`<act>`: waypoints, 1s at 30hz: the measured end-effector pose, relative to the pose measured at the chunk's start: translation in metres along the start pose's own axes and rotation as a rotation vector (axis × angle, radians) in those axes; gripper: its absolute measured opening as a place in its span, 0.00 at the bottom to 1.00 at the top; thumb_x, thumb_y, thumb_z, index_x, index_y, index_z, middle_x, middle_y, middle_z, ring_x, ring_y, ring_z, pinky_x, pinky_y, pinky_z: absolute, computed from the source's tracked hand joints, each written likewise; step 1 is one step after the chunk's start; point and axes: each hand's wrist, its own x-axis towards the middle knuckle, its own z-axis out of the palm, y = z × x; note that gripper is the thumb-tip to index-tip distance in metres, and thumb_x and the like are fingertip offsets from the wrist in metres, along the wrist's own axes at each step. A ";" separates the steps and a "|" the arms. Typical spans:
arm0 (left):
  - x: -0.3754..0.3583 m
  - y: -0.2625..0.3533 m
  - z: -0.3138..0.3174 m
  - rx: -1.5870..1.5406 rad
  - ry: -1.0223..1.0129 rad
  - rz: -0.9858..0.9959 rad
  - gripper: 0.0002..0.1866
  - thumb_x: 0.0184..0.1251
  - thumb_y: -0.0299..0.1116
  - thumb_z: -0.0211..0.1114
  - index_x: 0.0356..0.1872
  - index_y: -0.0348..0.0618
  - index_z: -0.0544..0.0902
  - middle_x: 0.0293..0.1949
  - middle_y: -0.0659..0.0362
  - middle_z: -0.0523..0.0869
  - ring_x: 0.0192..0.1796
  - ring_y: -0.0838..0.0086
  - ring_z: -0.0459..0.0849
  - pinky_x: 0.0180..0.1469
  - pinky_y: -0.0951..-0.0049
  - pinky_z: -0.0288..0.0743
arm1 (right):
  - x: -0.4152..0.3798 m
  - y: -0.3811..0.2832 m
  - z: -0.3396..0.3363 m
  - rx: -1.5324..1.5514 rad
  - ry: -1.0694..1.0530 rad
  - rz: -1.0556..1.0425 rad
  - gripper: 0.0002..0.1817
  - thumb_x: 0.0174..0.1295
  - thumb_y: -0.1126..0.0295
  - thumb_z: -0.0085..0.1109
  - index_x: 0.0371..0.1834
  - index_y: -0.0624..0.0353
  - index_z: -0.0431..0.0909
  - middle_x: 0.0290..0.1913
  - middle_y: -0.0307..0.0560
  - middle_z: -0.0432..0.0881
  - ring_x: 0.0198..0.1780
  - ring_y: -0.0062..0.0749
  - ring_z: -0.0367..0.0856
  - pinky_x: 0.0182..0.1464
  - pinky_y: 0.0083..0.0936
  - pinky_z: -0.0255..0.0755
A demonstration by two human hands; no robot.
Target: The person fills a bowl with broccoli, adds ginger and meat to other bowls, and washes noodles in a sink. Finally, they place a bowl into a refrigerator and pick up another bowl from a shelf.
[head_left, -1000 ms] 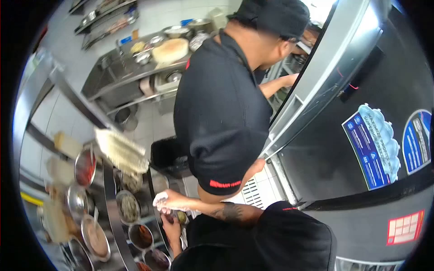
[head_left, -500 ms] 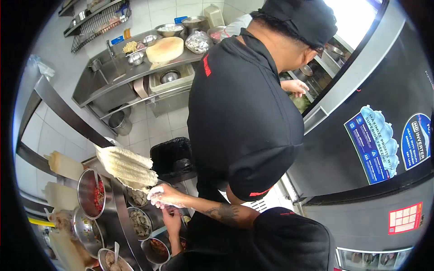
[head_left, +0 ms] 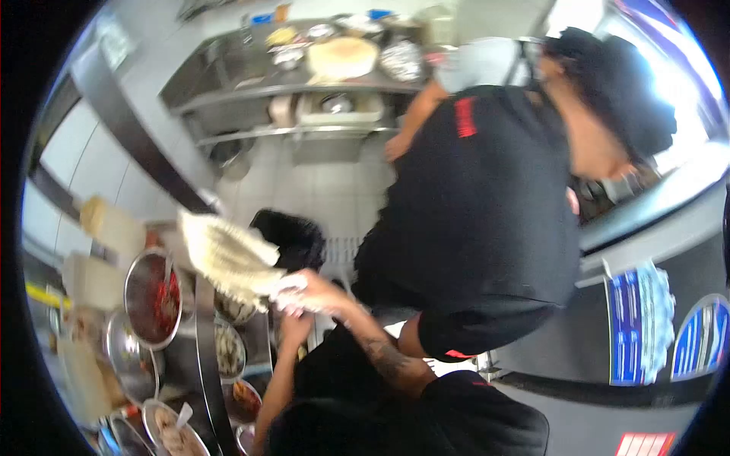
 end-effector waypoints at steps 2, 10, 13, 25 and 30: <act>0.060 -0.066 0.069 0.281 0.001 0.316 0.19 0.57 0.38 0.63 0.49 0.41 0.83 0.51 0.49 0.85 0.60 0.56 0.79 0.63 0.61 0.72 | 0.005 0.001 -0.026 -0.041 0.102 0.042 0.08 0.67 0.73 0.57 0.44 0.63 0.82 0.33 0.42 0.84 0.29 0.20 0.80 0.30 0.19 0.75; 0.221 -0.004 0.082 0.127 -0.304 -0.625 0.26 0.59 0.43 0.65 0.56 0.39 0.78 0.51 0.44 0.85 0.52 0.54 0.86 0.52 0.59 0.80 | 0.050 -0.061 -0.106 0.171 0.634 -0.371 0.08 0.66 0.75 0.58 0.44 0.67 0.81 0.32 0.44 0.82 0.29 0.22 0.78 0.30 0.19 0.73; 0.245 0.062 0.040 0.164 -0.321 -0.641 0.23 0.60 0.39 0.62 0.55 0.37 0.77 0.47 0.45 0.86 0.43 0.57 0.88 0.43 0.61 0.83 | 0.066 -0.083 -0.133 0.270 0.769 -0.498 0.09 0.65 0.76 0.58 0.45 0.69 0.80 0.33 0.45 0.82 0.30 0.22 0.78 0.31 0.20 0.74; 0.399 0.051 -0.011 0.338 -0.251 -0.632 0.22 0.59 0.34 0.60 0.54 0.35 0.75 0.41 0.45 0.86 0.30 0.57 0.89 0.24 0.62 0.86 | 0.108 -0.133 -0.226 0.517 0.848 -0.843 0.11 0.67 0.71 0.57 0.45 0.69 0.79 0.32 0.49 0.82 0.28 0.27 0.78 0.29 0.24 0.73; 0.437 0.088 -0.031 0.405 -0.303 -0.469 0.21 0.58 0.35 0.59 0.50 0.32 0.76 0.39 0.45 0.87 0.31 0.59 0.88 0.30 0.61 0.82 | 0.113 -0.178 -0.264 0.383 0.897 -0.877 0.11 0.67 0.71 0.58 0.46 0.68 0.80 0.32 0.48 0.82 0.27 0.27 0.78 0.29 0.23 0.73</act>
